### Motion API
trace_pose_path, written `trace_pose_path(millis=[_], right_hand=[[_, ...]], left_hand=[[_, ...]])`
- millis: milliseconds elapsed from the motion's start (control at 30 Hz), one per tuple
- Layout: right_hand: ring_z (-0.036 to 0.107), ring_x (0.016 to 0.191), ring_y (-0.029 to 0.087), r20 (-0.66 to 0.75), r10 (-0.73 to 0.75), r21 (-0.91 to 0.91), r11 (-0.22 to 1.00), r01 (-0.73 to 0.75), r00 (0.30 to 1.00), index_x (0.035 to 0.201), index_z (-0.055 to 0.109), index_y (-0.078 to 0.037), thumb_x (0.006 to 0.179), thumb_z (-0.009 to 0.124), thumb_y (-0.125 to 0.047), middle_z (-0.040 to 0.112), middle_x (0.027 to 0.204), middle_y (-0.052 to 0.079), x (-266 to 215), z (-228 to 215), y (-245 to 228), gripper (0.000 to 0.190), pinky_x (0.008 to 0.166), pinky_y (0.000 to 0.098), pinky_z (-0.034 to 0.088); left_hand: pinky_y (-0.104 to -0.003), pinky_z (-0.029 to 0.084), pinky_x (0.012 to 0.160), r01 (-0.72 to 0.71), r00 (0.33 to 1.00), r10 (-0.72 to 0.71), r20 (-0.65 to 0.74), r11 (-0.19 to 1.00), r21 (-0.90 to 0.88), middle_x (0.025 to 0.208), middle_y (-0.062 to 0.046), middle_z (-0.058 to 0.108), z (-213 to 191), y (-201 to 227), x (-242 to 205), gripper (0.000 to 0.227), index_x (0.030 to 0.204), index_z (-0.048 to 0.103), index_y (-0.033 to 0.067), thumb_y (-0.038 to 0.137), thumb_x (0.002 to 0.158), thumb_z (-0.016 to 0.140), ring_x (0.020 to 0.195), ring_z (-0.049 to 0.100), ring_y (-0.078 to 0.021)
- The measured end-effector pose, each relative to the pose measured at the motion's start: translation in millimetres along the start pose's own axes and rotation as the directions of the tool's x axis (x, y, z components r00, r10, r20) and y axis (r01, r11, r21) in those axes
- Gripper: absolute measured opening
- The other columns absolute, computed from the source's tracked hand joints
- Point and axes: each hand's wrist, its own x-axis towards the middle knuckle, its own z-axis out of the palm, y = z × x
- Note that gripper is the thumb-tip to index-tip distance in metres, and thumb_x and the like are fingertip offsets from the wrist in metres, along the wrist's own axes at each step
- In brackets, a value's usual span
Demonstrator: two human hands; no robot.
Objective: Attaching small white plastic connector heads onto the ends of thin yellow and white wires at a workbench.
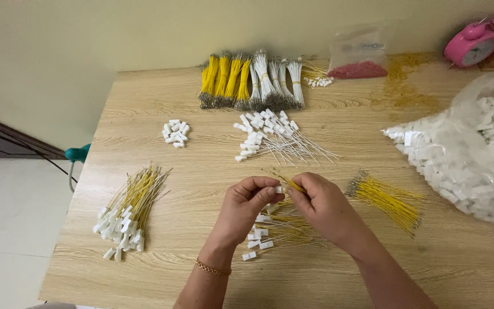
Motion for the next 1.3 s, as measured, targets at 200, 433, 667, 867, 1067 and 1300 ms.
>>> trace_pose_path(millis=[200, 433, 667, 867, 1067, 1300], right_hand=[[0.068, 0.074, 0.021, -0.008, -0.024, -0.063, 0.998, 0.024, 1.000, 0.101, 0.065, -0.005, 0.095, 0.064, -0.021, 0.069, 0.085, 0.008, 0, 5, -1, 0.018, 0.065, 0.0365, 0.053], [0.068, 0.074, 0.021, -0.007, -0.015, -0.088, 0.996, 0.014, 1.000, 0.100, 0.064, -0.005, 0.095, 0.063, -0.021, 0.067, 0.085, 0.008, 4, 21, 10, 0.017, 0.065, 0.0367, 0.053], [0.065, 0.080, 0.014, 0.055, 0.088, 0.191, 0.977, -0.097, 0.995, 0.099, 0.068, -0.009, 0.105, 0.053, -0.029, 0.069, 0.087, 0.001, 15, 10, 42, 0.026, 0.072, 0.0334, 0.056], [0.049, 0.060, 0.012, -0.105, 0.256, 0.220, 0.948, -0.229, 0.961, 0.113, 0.060, -0.010, 0.102, 0.049, -0.026, 0.056, 0.072, 0.004, 24, -13, 59, 0.023, 0.053, 0.0305, 0.046], [0.046, 0.059, 0.008, -0.104, 0.114, 0.365, 0.928, -0.069, 0.988, 0.108, 0.056, -0.003, 0.104, 0.051, -0.024, 0.051, 0.070, 0.000, 25, -4, 71, 0.021, 0.051, 0.0262, 0.043], [0.042, 0.056, 0.008, -0.013, 0.249, 0.572, 0.796, -0.197, 0.968, 0.089, 0.064, -0.003, 0.098, 0.062, -0.019, 0.051, 0.067, -0.001, 27, -7, 78, 0.019, 0.049, 0.0263, 0.038]], left_hand=[[-0.031, 0.062, 0.087, 0.024, 1.000, -0.024, -0.002, 1.000, -0.010, 0.100, -0.008, 0.075, 0, -1, -2, 0.015, 0.111, 0.072, -0.0021, 0.003, 0.098, 0.065, 0.094, 0.073, -0.0160], [-0.030, 0.062, 0.083, 0.044, 0.999, -0.044, -0.007, 0.999, 0.020, 0.100, -0.008, 0.076, -5, 1, -7, 0.016, 0.111, 0.073, -0.0008, 0.004, 0.098, 0.065, 0.092, 0.073, -0.0156], [-0.030, 0.061, 0.078, 0.108, 0.994, -0.091, -0.058, 0.833, 0.543, 0.101, -0.010, 0.076, -2, 31, -11, 0.018, 0.107, 0.077, 0.0032, 0.010, 0.092, 0.071, 0.089, 0.072, -0.0174], [-0.034, 0.061, 0.086, -0.067, 0.987, 0.158, -0.043, 0.628, 0.775, 0.117, -0.012, 0.072, -43, 12, 47, 0.018, 0.110, 0.074, 0.0072, 0.012, 0.093, 0.070, 0.100, 0.072, -0.0212], [-0.041, 0.058, 0.082, -0.116, 0.879, 0.473, -0.059, 0.332, 0.936, 0.112, -0.011, 0.072, -77, -1, 138, 0.021, 0.108, 0.077, 0.0111, 0.007, 0.088, 0.069, 0.096, 0.070, -0.0288], [-0.041, 0.058, 0.079, -0.251, 0.847, 0.516, 0.127, 0.178, 0.952, 0.106, -0.008, 0.073, -78, 0, 169, 0.016, 0.099, 0.079, 0.0137, 0.011, 0.085, 0.073, 0.095, 0.070, -0.0289]])
